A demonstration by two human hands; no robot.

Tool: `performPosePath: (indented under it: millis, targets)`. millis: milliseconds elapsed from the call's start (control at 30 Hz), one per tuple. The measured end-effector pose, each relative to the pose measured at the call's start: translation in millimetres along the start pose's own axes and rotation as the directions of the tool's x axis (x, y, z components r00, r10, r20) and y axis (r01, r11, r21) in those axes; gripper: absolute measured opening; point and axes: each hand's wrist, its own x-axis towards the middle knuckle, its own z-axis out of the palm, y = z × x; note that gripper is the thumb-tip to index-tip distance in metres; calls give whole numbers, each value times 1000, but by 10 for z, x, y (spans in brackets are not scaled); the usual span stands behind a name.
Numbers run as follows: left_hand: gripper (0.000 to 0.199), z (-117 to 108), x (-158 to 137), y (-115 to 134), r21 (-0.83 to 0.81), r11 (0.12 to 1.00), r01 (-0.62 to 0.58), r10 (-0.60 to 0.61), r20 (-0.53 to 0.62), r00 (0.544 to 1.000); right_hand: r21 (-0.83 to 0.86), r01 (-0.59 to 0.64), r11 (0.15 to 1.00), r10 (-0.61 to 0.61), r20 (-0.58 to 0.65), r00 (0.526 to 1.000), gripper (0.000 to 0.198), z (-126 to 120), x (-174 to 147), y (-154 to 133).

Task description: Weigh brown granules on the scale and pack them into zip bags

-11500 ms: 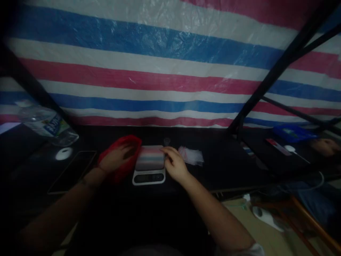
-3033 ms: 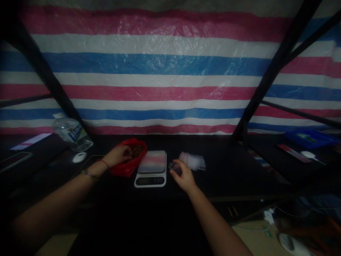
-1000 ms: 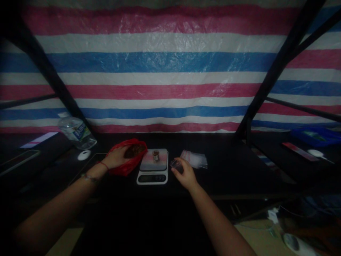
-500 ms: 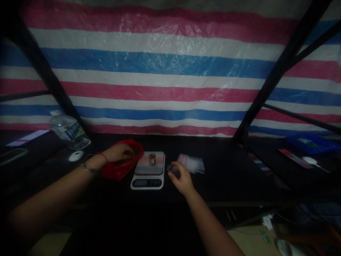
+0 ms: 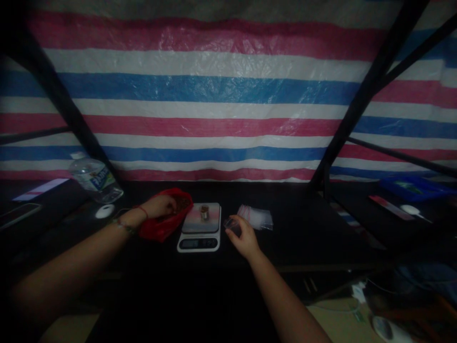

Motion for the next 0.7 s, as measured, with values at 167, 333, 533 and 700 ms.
performPosePath:
  millis: [167, 333, 533, 700]
  targets:
    - [24, -126, -88, 37, 2, 1000, 17, -17, -46, 999, -5, -6, 1000, 5, -6, 1000, 39, 8, -2, 16]
    - [23, -379, -110, 526, -3, 986, -165, 164, -111, 980, 1, 14, 1000, -14, 2, 1000, 39, 11, -3, 21]
    - [18, -339, 129, 1161, -57, 896, -440, 437, -59, 897, -2, 16, 1000, -16, -13, 1000, 39, 5, -3, 5]
    - [15, -169, 249, 1225, -11, 908, -419, 418, -43, 908, 5, 22, 1000, -22, -17, 1000, 38, -2, 9, -3]
